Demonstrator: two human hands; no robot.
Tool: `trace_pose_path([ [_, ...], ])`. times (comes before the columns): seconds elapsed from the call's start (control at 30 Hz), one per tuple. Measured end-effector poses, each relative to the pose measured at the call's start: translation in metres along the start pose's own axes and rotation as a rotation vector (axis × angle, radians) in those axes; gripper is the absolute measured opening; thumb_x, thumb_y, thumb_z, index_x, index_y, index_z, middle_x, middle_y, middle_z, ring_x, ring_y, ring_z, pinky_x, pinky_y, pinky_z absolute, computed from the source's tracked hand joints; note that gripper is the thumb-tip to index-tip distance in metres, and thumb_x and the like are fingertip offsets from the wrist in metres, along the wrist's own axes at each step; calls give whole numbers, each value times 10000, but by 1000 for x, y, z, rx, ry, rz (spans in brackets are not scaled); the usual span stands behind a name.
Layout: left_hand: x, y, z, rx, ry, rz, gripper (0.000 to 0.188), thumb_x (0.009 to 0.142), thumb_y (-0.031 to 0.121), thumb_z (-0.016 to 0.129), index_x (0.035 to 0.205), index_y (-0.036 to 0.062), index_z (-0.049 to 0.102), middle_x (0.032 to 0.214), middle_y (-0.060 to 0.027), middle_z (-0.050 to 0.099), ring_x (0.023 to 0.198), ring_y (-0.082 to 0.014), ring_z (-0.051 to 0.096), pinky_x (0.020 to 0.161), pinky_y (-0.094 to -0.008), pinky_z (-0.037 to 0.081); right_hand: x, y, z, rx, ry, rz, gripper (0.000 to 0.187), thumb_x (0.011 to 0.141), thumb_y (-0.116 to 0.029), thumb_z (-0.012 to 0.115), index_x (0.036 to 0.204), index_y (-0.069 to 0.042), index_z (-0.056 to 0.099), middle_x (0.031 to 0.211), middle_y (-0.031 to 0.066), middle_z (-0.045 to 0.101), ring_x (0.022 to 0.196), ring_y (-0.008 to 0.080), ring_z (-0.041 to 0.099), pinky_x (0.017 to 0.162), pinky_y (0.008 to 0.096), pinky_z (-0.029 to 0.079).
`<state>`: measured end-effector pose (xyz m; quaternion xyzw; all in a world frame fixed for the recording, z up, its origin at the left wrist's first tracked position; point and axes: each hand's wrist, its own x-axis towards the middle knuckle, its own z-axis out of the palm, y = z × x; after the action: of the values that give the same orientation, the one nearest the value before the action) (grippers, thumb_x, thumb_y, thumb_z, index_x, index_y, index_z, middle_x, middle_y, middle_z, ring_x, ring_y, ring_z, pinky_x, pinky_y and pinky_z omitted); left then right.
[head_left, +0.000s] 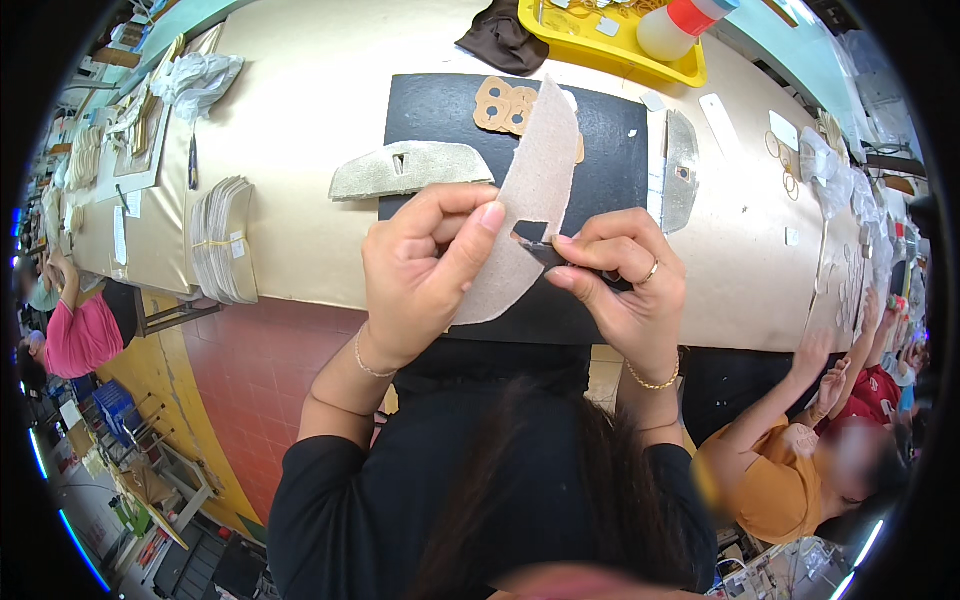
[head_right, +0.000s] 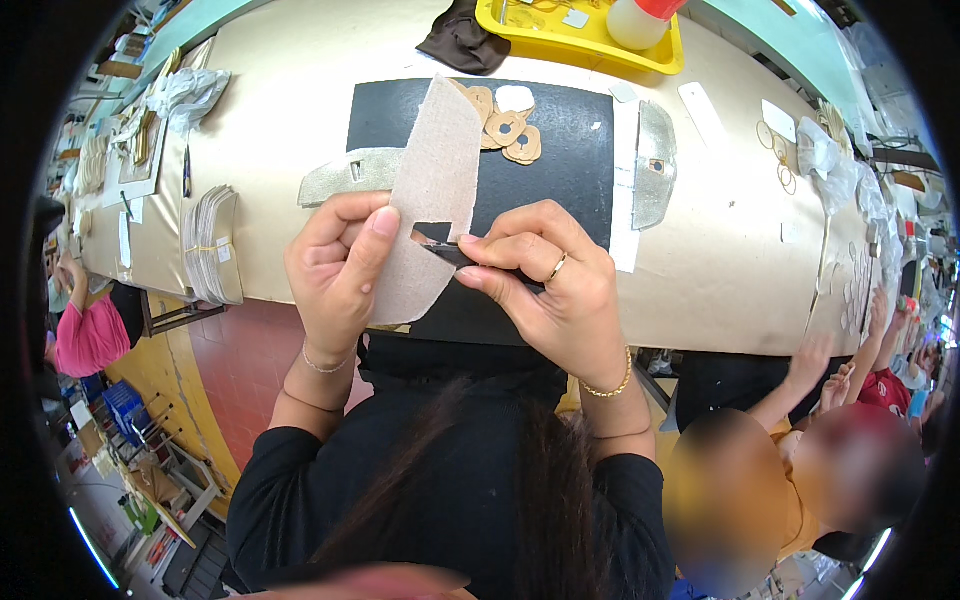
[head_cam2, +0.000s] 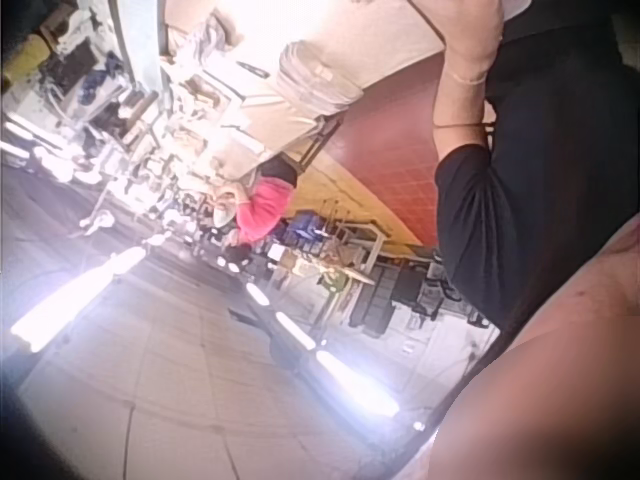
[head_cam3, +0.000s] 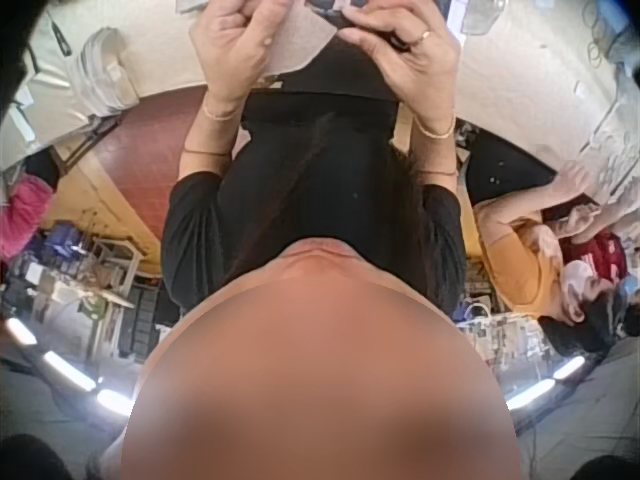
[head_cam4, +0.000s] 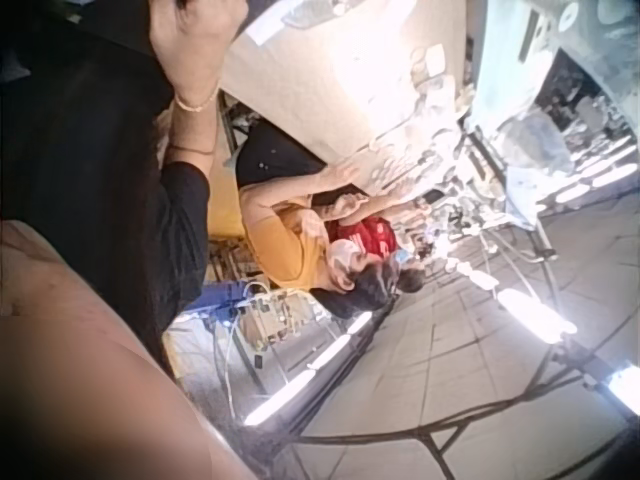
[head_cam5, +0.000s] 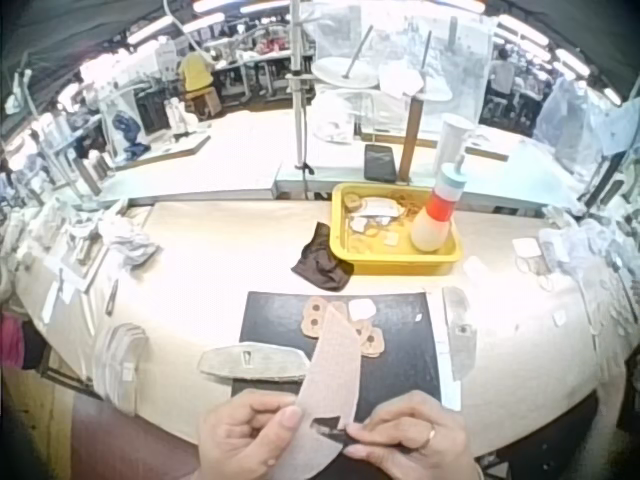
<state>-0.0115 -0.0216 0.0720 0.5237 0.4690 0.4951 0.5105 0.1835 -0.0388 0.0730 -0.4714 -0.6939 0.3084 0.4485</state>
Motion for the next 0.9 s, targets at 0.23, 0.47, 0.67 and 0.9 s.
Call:
trace_pose_path([
  [0.23,1,2,1,43,8,62,157,945,86,665,1046,-33,670,707,-10,682,580,-5,491,515,-189,386,2,-6,0,9,-8,51,277,695,-90,863,930,-25,732,890,54,644,777,129,602,645,239,471],
  [0.47,1,5,-1,68,-4,80,154,947,89,664,1045,-30,671,704,-11,682,568,-9,491,512,-190,388,4,-3,3,-23,31,-37,275,709,-63,845,963,-31,742,890,60,642,748,154,617,631,265,505],
  [0.67,1,4,0,61,-9,95,155,946,89,663,1046,-28,671,713,-19,690,561,-13,500,509,-193,395,4,-8,2,0,-9,38,267,710,-51,843,956,-28,744,885,63,643,752,151,616,633,263,504],
  [0.9,1,3,1,75,-4,116,159,944,93,666,1042,-33,674,709,-31,696,547,-19,510,500,-198,399,4,-6,4,-8,18,12,255,710,-36,838,947,-30,745,866,64,646,756,154,618,639,264,504],
])
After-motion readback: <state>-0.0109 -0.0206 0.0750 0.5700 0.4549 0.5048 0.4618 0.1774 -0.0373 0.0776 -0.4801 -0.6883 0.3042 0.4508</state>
